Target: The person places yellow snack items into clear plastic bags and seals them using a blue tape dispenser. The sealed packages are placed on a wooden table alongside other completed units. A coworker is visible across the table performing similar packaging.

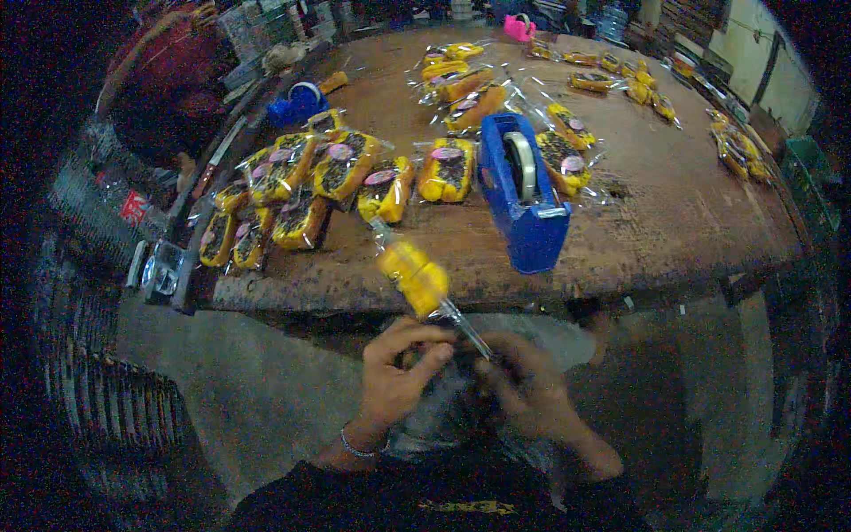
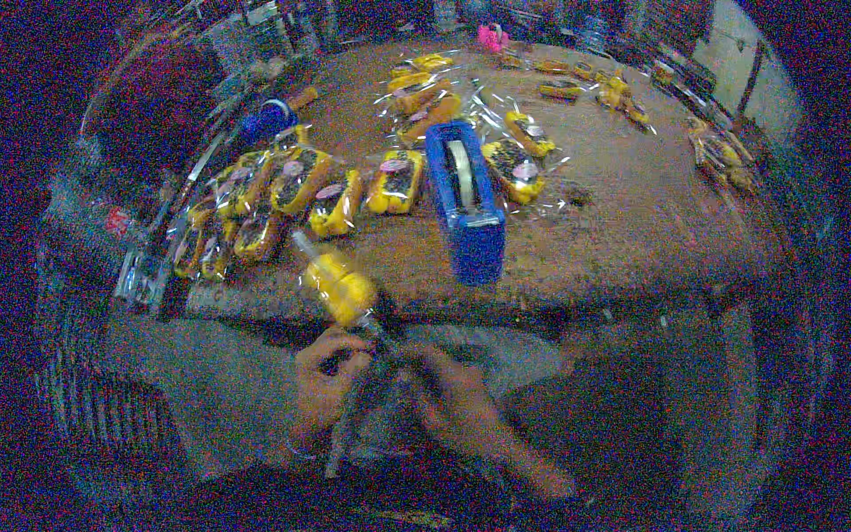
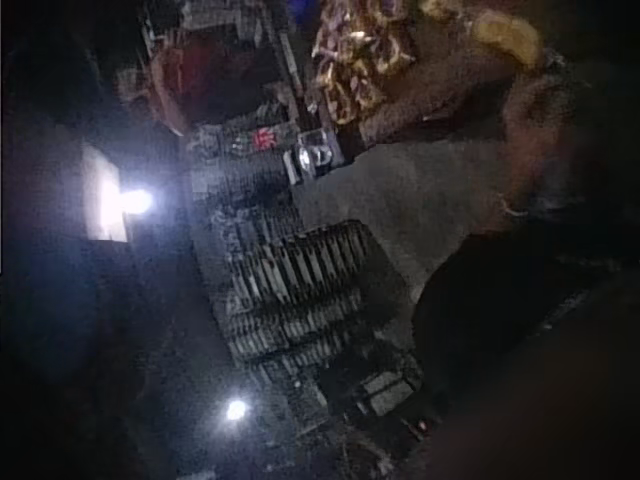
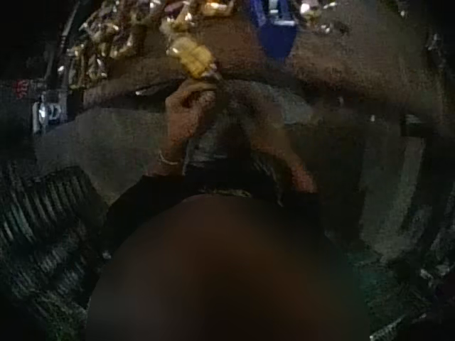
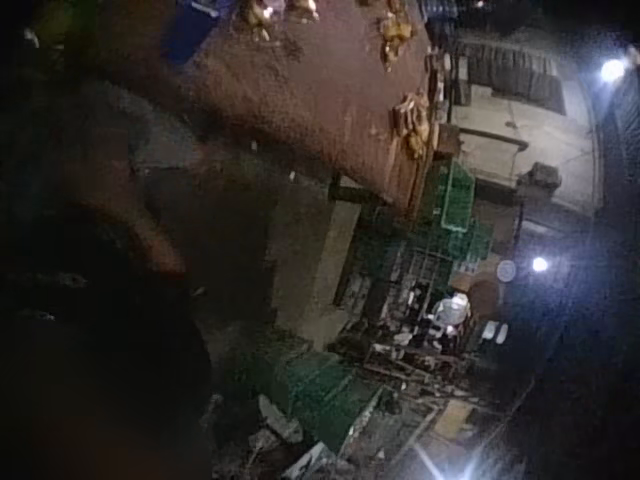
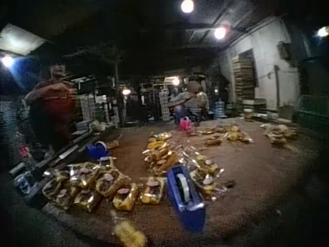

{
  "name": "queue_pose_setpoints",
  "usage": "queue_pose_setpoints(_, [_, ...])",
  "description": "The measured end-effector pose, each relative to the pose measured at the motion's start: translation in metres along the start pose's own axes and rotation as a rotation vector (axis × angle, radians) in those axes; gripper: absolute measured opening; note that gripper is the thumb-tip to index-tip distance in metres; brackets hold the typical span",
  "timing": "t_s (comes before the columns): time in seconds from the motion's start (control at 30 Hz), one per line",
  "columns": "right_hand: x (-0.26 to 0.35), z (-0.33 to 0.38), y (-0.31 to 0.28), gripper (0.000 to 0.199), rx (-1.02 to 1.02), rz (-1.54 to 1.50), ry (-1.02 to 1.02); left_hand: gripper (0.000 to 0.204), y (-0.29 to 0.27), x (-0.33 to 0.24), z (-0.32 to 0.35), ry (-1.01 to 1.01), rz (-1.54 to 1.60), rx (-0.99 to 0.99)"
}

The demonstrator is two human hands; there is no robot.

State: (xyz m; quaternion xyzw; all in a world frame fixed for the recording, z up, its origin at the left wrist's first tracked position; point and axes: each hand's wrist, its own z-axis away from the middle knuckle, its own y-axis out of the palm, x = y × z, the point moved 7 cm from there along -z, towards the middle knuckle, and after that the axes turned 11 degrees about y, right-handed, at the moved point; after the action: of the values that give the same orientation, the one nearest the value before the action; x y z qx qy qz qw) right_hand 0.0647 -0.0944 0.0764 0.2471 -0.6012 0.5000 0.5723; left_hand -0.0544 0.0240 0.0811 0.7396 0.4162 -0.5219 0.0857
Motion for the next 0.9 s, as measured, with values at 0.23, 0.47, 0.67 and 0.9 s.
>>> queue_pose_setpoints(0.23, [0.032,0.041,-0.062,0.032,-0.16,0.543,-0.175,0.082,-0.029,0.005,-0.019,0.31,0.081,-0.231])
queue_pose_setpoints(0.47, [0.047,0.048,-0.046,0.038,-0.233,0.842,-0.553,0.071,0.006,-0.001,0.0,0.08,0.584,0.287])
queue_pose_setpoints(0.67, [0.015,0.018,-0.049,0.036,-0.303,0.487,-0.457,0.059,-0.011,-0.015,0.006,0.172,0.112,0.291])
queue_pose_setpoints(0.9, [-0.001,-0.008,-0.022,0.044,-0.446,0.749,-0.595,0.051,-0.029,-0.027,0.01,0.062,-0.018,0.105])
